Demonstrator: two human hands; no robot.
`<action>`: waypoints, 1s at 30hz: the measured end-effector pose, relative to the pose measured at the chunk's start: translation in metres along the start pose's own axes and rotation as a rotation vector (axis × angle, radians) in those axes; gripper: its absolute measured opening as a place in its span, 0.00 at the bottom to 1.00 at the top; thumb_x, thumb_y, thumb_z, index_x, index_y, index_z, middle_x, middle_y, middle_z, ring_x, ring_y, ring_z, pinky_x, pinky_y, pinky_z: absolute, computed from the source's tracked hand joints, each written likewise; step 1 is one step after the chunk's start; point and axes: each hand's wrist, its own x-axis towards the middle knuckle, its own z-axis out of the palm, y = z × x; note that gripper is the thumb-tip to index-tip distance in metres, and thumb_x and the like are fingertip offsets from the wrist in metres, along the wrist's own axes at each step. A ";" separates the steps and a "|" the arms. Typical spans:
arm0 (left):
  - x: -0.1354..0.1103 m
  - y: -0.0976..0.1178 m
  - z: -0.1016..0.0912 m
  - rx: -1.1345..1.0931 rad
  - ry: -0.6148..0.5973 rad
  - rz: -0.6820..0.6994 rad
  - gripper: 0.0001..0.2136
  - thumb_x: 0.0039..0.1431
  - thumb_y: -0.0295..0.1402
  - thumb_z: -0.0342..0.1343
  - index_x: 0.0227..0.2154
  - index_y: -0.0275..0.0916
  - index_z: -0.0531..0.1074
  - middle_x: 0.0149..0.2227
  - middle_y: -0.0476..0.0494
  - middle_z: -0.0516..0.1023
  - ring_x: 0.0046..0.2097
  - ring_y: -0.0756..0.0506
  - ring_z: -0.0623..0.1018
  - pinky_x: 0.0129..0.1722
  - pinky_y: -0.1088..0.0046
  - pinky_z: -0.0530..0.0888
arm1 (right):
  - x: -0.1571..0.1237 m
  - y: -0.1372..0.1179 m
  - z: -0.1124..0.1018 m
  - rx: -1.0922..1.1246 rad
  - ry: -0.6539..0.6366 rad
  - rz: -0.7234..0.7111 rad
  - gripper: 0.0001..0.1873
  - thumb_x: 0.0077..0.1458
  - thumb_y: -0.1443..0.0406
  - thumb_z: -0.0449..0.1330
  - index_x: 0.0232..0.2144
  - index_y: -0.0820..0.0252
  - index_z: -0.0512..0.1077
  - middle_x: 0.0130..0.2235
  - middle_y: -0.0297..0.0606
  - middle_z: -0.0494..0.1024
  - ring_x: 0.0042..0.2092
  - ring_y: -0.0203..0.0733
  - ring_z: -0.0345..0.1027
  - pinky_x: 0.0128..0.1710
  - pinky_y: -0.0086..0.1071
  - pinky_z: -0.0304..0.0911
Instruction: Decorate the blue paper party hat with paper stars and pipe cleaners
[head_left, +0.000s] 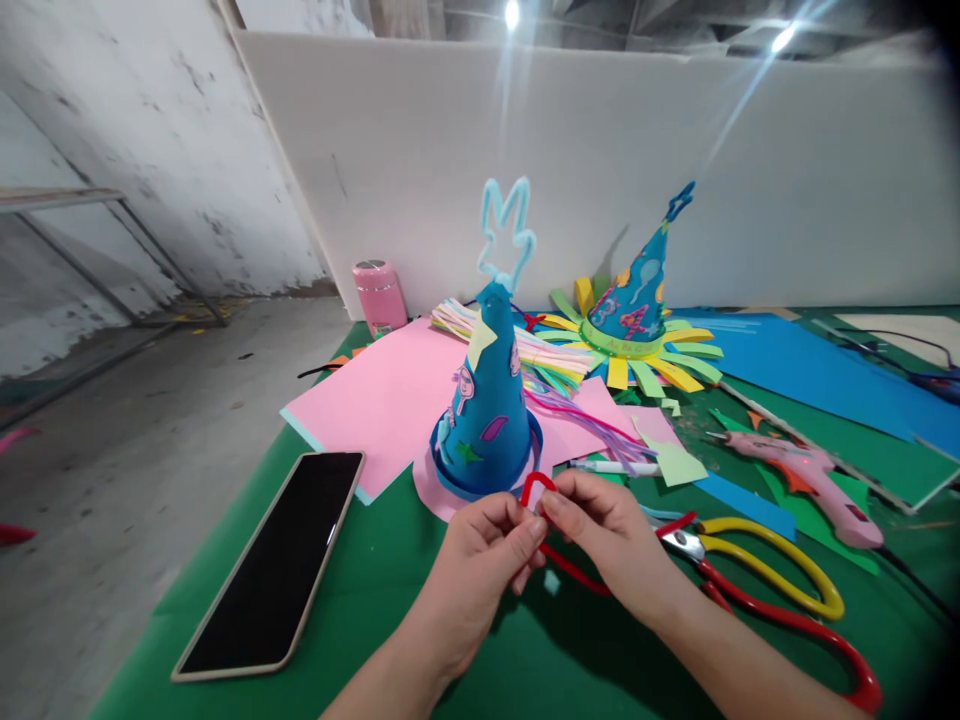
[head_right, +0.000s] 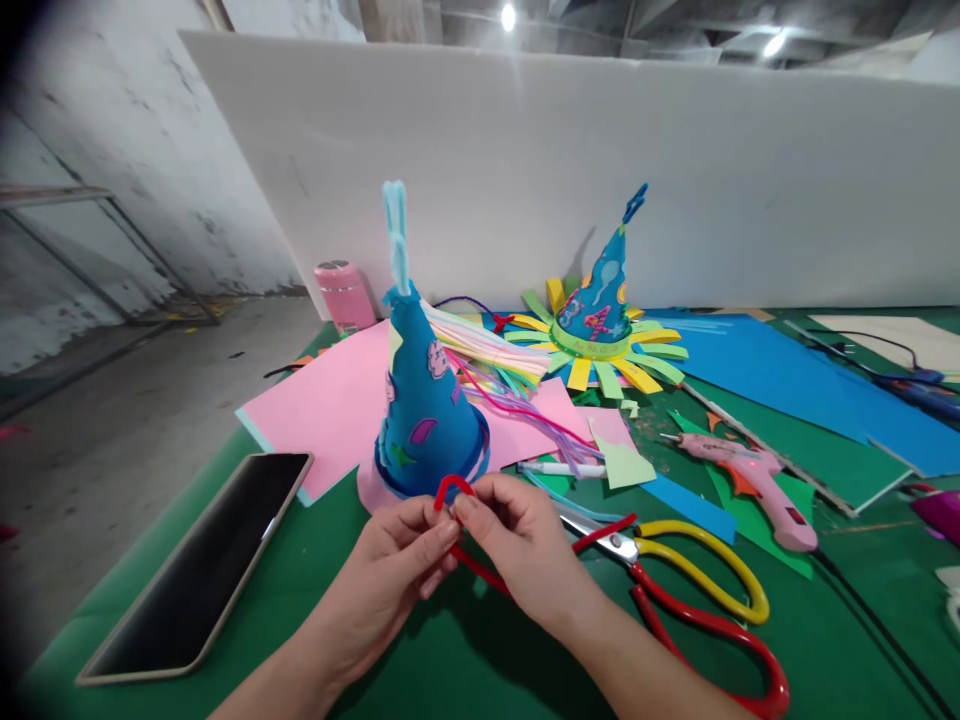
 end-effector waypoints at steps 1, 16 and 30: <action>0.000 0.000 0.000 0.021 0.005 0.006 0.11 0.47 0.37 0.58 0.21 0.35 0.64 0.18 0.53 0.66 0.19 0.56 0.60 0.18 0.81 0.54 | 0.000 0.000 0.001 -0.020 0.009 -0.006 0.12 0.52 0.59 0.55 0.23 0.62 0.65 0.23 0.30 0.65 0.25 0.31 0.57 0.25 0.25 0.54; -0.002 0.003 0.004 0.056 0.139 0.090 0.08 0.46 0.35 0.58 0.20 0.35 0.69 0.18 0.53 0.66 0.19 0.56 0.60 0.19 0.80 0.55 | 0.001 -0.009 0.001 -0.313 0.013 -0.086 0.14 0.57 0.58 0.48 0.25 0.60 0.63 0.25 0.31 0.65 0.27 0.33 0.57 0.26 0.26 0.52; -0.004 0.010 -0.002 0.263 0.010 0.031 0.12 0.49 0.39 0.55 0.21 0.36 0.62 0.17 0.54 0.63 0.18 0.56 0.57 0.18 0.80 0.52 | -0.008 -0.028 -0.027 -0.984 -0.283 -0.442 0.07 0.55 0.65 0.53 0.28 0.58 0.70 0.26 0.33 0.72 0.28 0.35 0.61 0.27 0.28 0.51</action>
